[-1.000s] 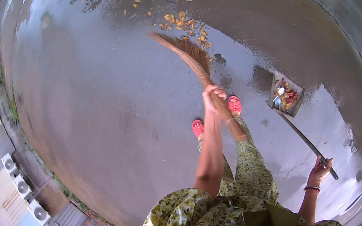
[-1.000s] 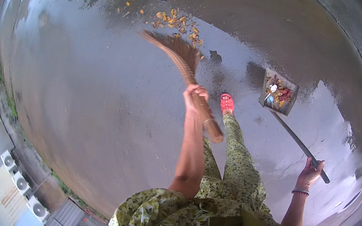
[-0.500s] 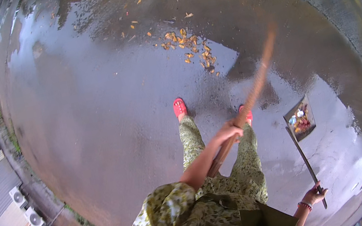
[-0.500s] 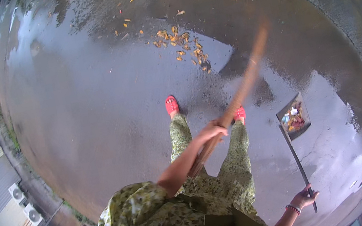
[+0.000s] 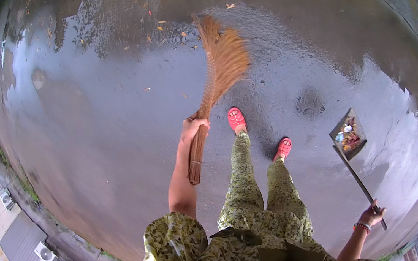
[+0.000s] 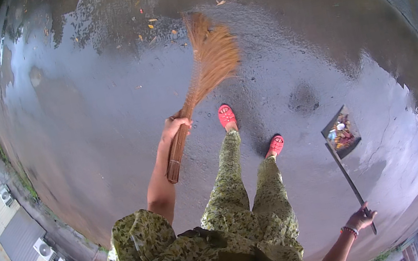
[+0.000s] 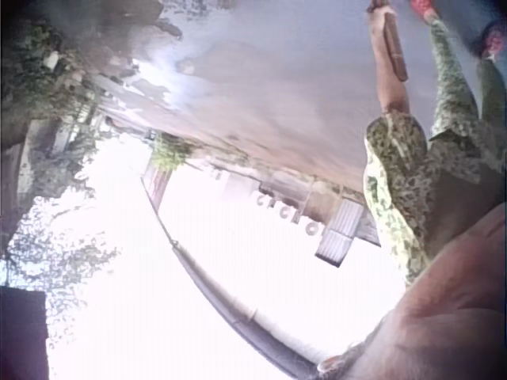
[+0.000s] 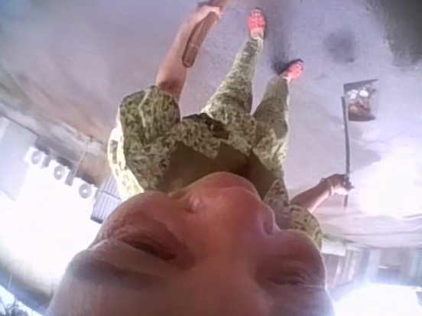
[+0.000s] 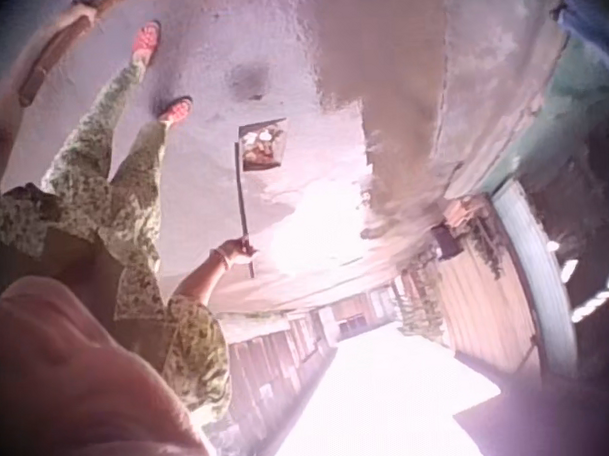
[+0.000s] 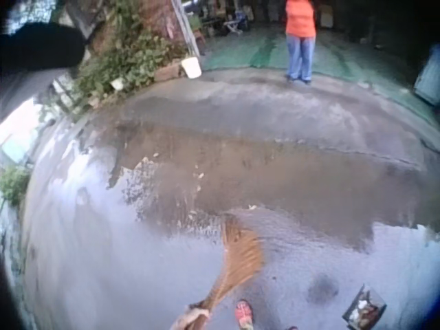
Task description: The person sweeps scattered leaves and debris on a wet concrete surface using a traditional broom. They gather the debris into a pile and use a dustpan to collect it, then continue sweeping the remaining area.
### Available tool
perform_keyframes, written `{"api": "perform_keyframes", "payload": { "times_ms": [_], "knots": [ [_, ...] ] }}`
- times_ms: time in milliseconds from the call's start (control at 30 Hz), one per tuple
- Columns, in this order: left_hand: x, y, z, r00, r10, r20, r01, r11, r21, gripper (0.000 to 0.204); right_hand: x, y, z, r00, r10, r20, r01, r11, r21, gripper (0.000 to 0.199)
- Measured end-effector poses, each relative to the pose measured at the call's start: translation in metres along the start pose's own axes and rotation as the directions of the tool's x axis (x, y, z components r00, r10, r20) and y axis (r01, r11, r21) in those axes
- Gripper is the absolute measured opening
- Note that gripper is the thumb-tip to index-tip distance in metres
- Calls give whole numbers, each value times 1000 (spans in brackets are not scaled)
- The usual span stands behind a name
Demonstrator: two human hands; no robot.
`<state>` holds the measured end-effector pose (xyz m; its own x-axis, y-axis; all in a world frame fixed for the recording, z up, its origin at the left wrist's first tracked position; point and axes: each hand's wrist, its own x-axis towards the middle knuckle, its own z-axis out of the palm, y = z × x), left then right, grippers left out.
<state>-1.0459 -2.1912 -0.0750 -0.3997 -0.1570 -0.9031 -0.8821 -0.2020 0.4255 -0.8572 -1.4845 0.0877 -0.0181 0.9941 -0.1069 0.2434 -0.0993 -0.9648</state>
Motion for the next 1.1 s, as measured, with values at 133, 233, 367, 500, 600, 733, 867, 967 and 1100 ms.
{"api": "perform_keyframes", "payload": {
  "times_ms": [133,233,367,500,600,733,867,967,1100],
  "knots": [
    [-40,16,3,936,347,-58,-265,804,532,61,-37,36,19,957,282,-70,-249,920,304,29],
    [-76,7,31,915,404,-14,-323,753,573,64,-85,33,24,909,380,-169,-315,894,318,33],
    [-55,-26,125,877,290,383,-470,684,557,72,-95,52,8,896,421,-142,-360,875,324,33],
    [8,-38,248,779,266,568,-526,771,359,51,-111,48,11,918,395,-43,-370,889,268,33],
    [65,-6,264,768,150,623,-382,887,258,37,-130,43,29,943,328,62,-334,925,182,36],
    [101,59,178,834,95,544,-137,990,38,26,-115,35,28,947,287,142,-306,942,136,39],
    [92,75,28,942,156,297,-77,962,-261,35,-115,27,35,928,300,221,-326,941,89,34],
    [57,65,-32,979,172,112,-147,968,-201,39,-129,18,41,914,301,272,-335,938,88,32],
    [-50,44,-16,888,461,8,-438,838,327,63,-152,-11,33,926,229,301,-255,966,51,33]
  ]
}}
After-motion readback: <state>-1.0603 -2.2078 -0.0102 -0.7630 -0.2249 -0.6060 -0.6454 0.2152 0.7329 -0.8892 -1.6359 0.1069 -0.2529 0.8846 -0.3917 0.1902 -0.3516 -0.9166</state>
